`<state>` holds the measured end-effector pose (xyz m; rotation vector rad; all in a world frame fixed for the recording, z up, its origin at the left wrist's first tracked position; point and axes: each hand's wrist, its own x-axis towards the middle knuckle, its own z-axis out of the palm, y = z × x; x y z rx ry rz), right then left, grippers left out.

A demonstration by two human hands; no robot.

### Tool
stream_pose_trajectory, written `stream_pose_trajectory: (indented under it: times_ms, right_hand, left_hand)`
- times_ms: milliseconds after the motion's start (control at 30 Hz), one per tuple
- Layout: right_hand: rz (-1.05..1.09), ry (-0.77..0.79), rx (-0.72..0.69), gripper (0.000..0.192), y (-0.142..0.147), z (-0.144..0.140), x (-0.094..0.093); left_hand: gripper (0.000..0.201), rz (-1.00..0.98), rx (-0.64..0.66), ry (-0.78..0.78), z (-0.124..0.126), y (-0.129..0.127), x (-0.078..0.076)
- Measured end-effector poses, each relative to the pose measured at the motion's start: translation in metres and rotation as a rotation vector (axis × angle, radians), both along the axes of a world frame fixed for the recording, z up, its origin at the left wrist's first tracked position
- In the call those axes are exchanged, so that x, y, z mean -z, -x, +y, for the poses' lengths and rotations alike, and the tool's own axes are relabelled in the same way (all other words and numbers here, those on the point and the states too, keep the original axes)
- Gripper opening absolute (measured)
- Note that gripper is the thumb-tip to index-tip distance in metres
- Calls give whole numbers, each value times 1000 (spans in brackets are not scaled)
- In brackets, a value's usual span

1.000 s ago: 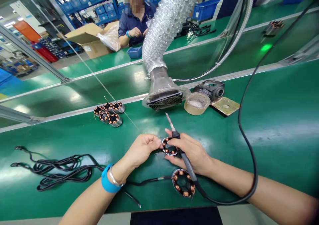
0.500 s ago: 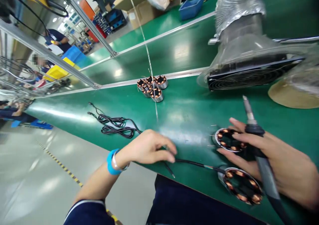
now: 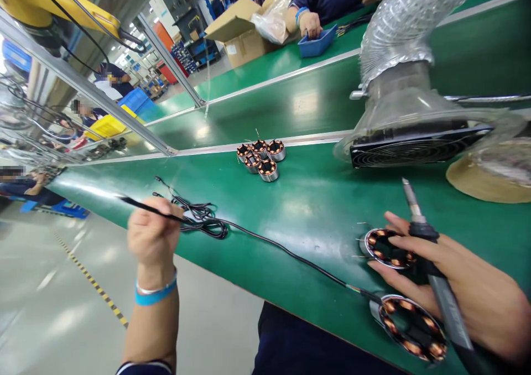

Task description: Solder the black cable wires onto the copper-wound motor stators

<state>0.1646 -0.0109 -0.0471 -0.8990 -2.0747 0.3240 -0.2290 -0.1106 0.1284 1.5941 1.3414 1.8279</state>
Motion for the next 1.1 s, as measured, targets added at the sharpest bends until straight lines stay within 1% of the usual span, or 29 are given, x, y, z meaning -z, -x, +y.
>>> stream_pose_trajectory:
  times_ms: [33, 67, 100, 133, 167, 200, 233, 267, 300, 333, 400, 433, 467, 533, 600, 667, 733, 767, 833, 900, 933, 1000, 1033, 1100]
  right_hand:
    - [-35, -45, -18, 37, 0, 1, 0]
    - [-63, -94, -31, 39, -1, 2, 0]
    - [-74, -141, -42, 42, -1, 3, -1]
    - [-63, -168, -49, 45, -1, 3, -3]
    - [-49, -177, -62, 48, 0, 3, -7]
    - [-33, -173, -79, 49, 0, 3, -11]
    - [-9, -157, -92, 49, 0, 2, -16]
    - [21, -142, -109, 47, 0, 1, -23]
    - [69, -125, -114, 46, 0, -1, -30]
    - [128, -107, -107, 44, 2, -2, -38]
    - [239, -60, -66, 42, 7, -5, -54]
    - [270, -33, -43, 39, 10, -5, -61]
    - [293, -9, -25, 36, 14, -6, -67]
    - [315, 6, -21, 30, 21, -5, -76]
    - [333, -8, -39, 28, 28, -4, -81]
    - [352, -9, -56, 29, 32, -2, -82]
    - [378, -13, -80, 31, 36, 0, -82]
    - [393, -23, -94, 33, 38, 0, -81]
    - [426, -39, -113, 36, 41, 0, -79]
    - [472, -7, -122, 40, 45, -2, -76]
    - [500, 23, -124, 41, 47, -2, -75]
    - [552, 53, -122, 43, 51, -4, -71]
    - [563, 42, -119, 45, 53, -4, -69]
    - [541, -33, -97, 46, 56, -6, -67]
  left_hand:
    - [19, -93, 20, -75, 6, 0, -15]
    - [17, -126, 73, -177, 13, -5, -26]
    - [15, -114, 106, -243, 20, -15, -32]
    - [10, -77, 73, -205, 28, -30, -33]
    - [15, 48, 88, -160, 36, -48, -28]
    - [14, 114, 157, -51, 44, -67, -19]
    - [9, 165, 250, 44, 52, -87, -6]
    - [9, 235, 359, 150, 59, -107, 9]
    - [12, 418, 438, 344, 65, -124, 24]
    - [17, 537, 463, 477, 70, -137, 37]
    - [24, 677, 470, 597, 79, -154, 58]
    - [26, 712, 469, 627, 83, -157, 64]
    - [28, 737, 478, 653, 86, -158, 67]
    - [30, 763, 523, 702, 91, -155, 67]
    - [32, 734, 551, 688, 93, -153, 62]
    - [33, 679, 547, 590, 94, -155, 59]
    - [35, 622, 583, 510, 93, -159, 60]
    - [37, 571, 636, 524, 92, -161, 62]
    - [42, 389, 773, 667, 90, -164, 69]
    - [45, 198, 830, 792, 87, -166, 78]
    - [45, 137, 826, 809, 86, -166, 83]
    - [43, 80, 763, 766, 82, -167, 91]
    - [42, 50, 724, 745, 80, -167, 94]
    - [42, -36, 655, 759, 78, -170, 98]
